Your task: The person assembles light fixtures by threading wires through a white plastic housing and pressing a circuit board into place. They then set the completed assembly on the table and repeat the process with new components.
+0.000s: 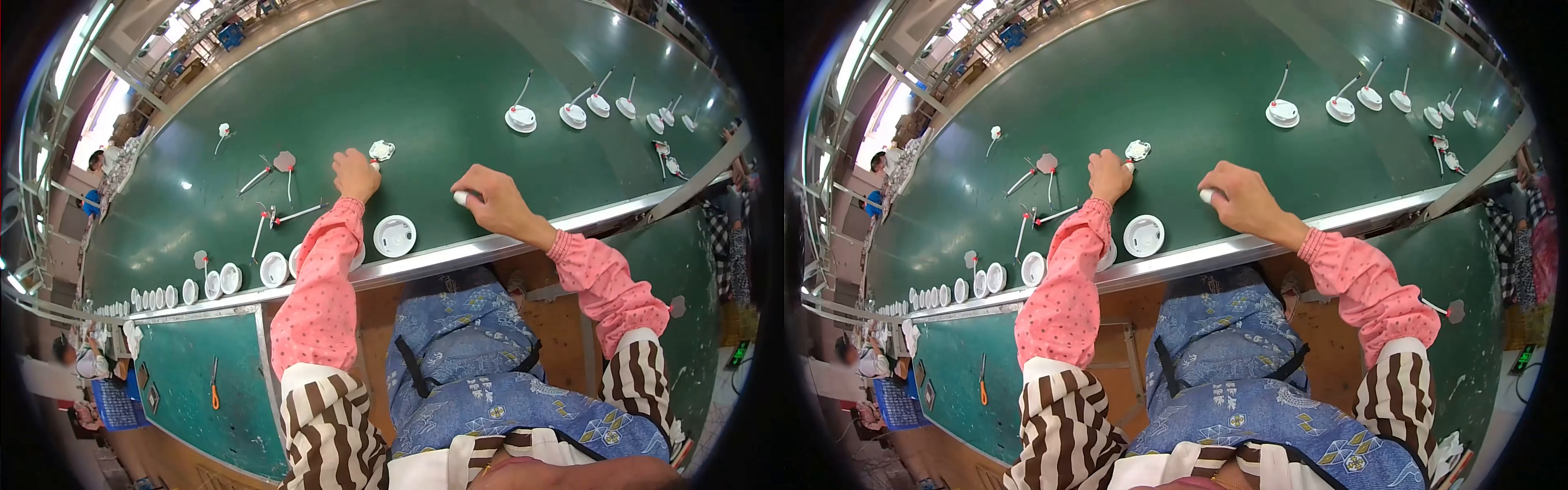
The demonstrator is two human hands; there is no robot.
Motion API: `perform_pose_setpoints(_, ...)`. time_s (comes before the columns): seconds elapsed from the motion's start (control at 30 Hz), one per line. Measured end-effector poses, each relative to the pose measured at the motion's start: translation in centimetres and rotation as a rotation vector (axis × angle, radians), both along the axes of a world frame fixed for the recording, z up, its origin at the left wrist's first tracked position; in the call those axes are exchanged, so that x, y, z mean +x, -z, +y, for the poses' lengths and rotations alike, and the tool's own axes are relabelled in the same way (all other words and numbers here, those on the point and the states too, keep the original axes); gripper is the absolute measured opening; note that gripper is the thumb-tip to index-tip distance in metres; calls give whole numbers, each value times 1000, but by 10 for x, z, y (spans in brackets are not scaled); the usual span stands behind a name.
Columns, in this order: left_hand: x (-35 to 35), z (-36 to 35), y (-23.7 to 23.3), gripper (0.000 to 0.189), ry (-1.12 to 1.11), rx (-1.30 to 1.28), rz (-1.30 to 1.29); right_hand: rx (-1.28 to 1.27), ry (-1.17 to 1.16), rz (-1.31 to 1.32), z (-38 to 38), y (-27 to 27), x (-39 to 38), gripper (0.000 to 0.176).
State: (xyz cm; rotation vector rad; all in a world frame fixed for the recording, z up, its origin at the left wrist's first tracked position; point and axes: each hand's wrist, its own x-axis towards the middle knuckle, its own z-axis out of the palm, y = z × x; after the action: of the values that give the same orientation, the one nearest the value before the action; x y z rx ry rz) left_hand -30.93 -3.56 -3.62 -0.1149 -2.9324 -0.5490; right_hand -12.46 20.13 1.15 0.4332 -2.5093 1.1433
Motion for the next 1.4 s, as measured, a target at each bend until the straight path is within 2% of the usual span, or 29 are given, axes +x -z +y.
perform_pose_setpoints(0.07,-4,-6,0,29,2,14,-35,-22,0,-37,-3,-2,13,11)
perform_pose_setpoints(0.17,-10,-5,-4,31,95,-97,-140,-68,34,-126,-2,1,24,12)
perform_pose_setpoints(0.2,-10,-8,-6,30,150,-11,-123,-85,46,-158,-1,2,25,13)
perform_pose_setpoints(0.27,-7,-8,-7,27,267,162,-90,-342,62,-238,3,1,21,21)
perform_pose_setpoints(0.33,54,2,-65,16,386,453,-285,-610,49,-337,3,-6,27,32)
perform_pose_setpoints(0.4,102,-1,-76,10,641,344,14,-886,-8,-437,-3,-35,37,47)
perform_pose_setpoints(0.43,130,-1,-82,11,717,407,24,-922,-149,-447,-2,-33,39,58)
perform_pose_setpoints(0.47,156,-1,-89,12,786,472,34,-952,-175,-458,-12,-41,45,47)
perform_pose_setpoints(0.53,198,-4,-101,12,773,537,-91,-907,-254,-552,-19,-44,56,30)
perform_pose_setpoints(0.57,210,-7,-105,11,695,690,-320,-914,-198,-567,-28,-49,64,16)
perform_pose_setpoints(0.63,227,-14,-108,12,500,985,-767,-852,-162,-539,-39,-48,78,14)
perform_pose_setpoints(0.73,235,-25,-100,19,593,1100,-1043,-780,-149,-502,-51,-42,92,12)
perform_pose_setpoints(0.77,240,-25,-100,22,571,1105,-1061,-747,-146,-476,-54,-40,95,11)
perform_pose_setpoints(0.8,242,-27,-97,22,593,1072,-1027,-713,-140,-447,-56,-38,98,11)
perform_pose_setpoints(0.83,242,-30,-94,23,617,1039,-993,-743,-127,-525,-54,-40,100,9)
perform_pose_setpoints(0.87,243,-31,-91,23,644,1005,-954,-866,-146,-618,-53,-40,104,9)
perform_pose_setpoints(0.93,259,-27,-85,13,676,881,-649,-1116,-179,-801,-51,-39,114,9)
perform_pose_setpoints(1.0,271,-24,-77,11,759,755,-273,-1197,-153,-845,-55,-33,122,9)
perform_pose_setpoints(1.03,272,-24,-77,17,785,738,-258,-1229,-156,-842,-58,-30,126,9)
perform_pose_setpoints(1.23,277,-23,-68,14,779,734,-124,-1303,-136,-768,-71,-30,138,11)
perform_pose_setpoints(1.4,284,-23,-63,17,728,782,-170,-1480,-218,-793,-63,-20,137,12)
